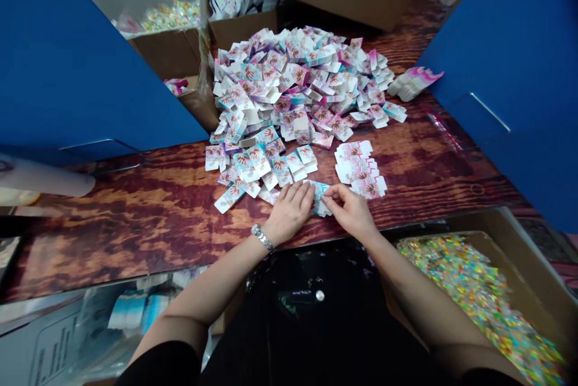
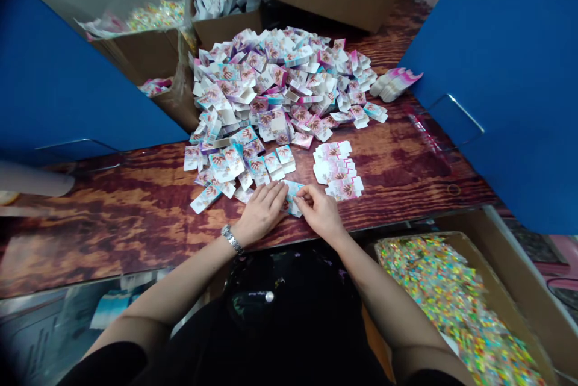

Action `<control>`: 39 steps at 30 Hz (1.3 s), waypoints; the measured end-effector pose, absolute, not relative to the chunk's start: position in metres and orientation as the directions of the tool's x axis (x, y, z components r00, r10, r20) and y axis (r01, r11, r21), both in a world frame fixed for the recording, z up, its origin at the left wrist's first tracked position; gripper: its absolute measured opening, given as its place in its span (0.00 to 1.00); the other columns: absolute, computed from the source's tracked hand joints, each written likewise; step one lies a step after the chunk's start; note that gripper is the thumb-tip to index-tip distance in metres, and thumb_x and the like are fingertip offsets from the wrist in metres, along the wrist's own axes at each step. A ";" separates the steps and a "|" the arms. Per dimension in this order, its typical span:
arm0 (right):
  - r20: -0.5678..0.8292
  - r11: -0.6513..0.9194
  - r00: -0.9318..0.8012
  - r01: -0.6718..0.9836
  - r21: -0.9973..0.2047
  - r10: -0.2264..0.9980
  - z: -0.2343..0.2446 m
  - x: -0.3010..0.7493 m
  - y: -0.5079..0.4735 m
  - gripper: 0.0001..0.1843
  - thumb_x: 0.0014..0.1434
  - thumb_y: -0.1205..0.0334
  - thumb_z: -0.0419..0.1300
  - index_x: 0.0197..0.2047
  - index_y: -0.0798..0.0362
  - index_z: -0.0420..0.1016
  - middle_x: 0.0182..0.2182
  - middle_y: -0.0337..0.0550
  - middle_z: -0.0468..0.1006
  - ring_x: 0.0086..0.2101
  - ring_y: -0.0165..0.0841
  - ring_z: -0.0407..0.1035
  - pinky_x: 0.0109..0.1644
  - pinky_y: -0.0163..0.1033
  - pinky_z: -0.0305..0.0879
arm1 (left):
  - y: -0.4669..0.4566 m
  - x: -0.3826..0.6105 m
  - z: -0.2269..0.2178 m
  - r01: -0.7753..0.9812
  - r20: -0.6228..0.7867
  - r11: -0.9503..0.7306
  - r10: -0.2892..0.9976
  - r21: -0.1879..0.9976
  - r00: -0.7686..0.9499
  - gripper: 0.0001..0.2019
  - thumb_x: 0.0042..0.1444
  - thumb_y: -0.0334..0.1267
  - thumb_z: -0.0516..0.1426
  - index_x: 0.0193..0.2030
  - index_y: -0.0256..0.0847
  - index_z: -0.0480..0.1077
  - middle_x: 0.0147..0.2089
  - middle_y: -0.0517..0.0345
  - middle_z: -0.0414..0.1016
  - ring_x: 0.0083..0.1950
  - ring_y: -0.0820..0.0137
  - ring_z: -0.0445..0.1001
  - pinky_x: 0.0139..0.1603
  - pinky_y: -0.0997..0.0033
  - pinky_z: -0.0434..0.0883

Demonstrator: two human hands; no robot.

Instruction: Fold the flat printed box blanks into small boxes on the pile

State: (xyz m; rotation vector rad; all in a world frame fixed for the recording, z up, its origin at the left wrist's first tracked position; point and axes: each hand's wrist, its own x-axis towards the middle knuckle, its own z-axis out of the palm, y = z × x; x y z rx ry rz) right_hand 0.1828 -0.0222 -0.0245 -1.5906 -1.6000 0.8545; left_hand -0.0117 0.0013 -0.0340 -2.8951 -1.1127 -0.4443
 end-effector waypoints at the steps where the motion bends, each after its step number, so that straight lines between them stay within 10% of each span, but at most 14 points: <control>1: 0.026 0.014 0.019 0.492 -0.870 0.999 -0.026 0.182 -0.022 0.10 0.59 0.53 0.59 0.36 0.51 0.71 0.28 0.38 0.77 0.29 0.32 0.72 0.34 0.36 0.66 | 0.001 -0.012 -0.034 0.652 0.258 -0.751 0.653 0.103 0.712 0.23 0.65 0.35 0.47 0.65 0.29 0.55 0.63 0.36 0.63 0.65 0.52 0.61 0.63 0.49 0.60; 13: 0.118 0.114 -0.014 0.389 -0.914 0.993 -0.017 0.177 -0.030 0.17 0.60 0.54 0.59 0.51 0.49 0.66 0.37 0.42 0.79 0.32 0.33 0.74 0.36 0.38 0.73 | -0.002 -0.017 -0.035 0.633 0.297 -0.644 0.763 0.430 0.574 0.21 0.58 0.35 0.55 0.58 0.33 0.61 0.46 0.43 0.75 0.46 0.60 0.76 0.45 0.62 0.73; 21: 0.558 0.538 -0.220 0.674 -0.506 0.800 -0.018 0.175 -0.037 0.13 0.62 0.67 0.57 0.50 0.51 0.74 0.47 0.51 0.76 0.47 0.39 0.73 0.54 0.44 0.70 | -0.004 -0.013 -0.020 0.549 0.267 -0.523 0.836 0.652 0.479 0.28 0.60 0.42 0.56 0.66 0.44 0.52 0.54 0.51 0.73 0.42 0.70 0.76 0.43 0.71 0.72; 29: 0.371 0.400 -0.167 0.534 -0.745 0.913 -0.006 0.169 -0.038 0.12 0.64 0.65 0.55 0.50 0.49 0.73 0.44 0.44 0.77 0.46 0.35 0.73 0.50 0.39 0.72 | -0.006 -0.013 -0.020 0.509 0.290 -0.536 0.825 0.674 0.485 0.23 0.59 0.39 0.58 0.59 0.44 0.57 0.53 0.52 0.73 0.42 0.69 0.76 0.42 0.71 0.72; 39: 0.335 0.382 -0.188 0.553 -0.741 0.923 -0.003 0.169 -0.036 0.15 0.66 0.63 0.51 0.54 0.48 0.72 0.48 0.44 0.78 0.48 0.36 0.73 0.53 0.42 0.70 | -0.004 -0.012 -0.017 0.494 0.294 -0.533 0.826 0.687 0.481 0.21 0.59 0.39 0.57 0.58 0.42 0.57 0.52 0.51 0.72 0.47 0.67 0.75 0.47 0.68 0.72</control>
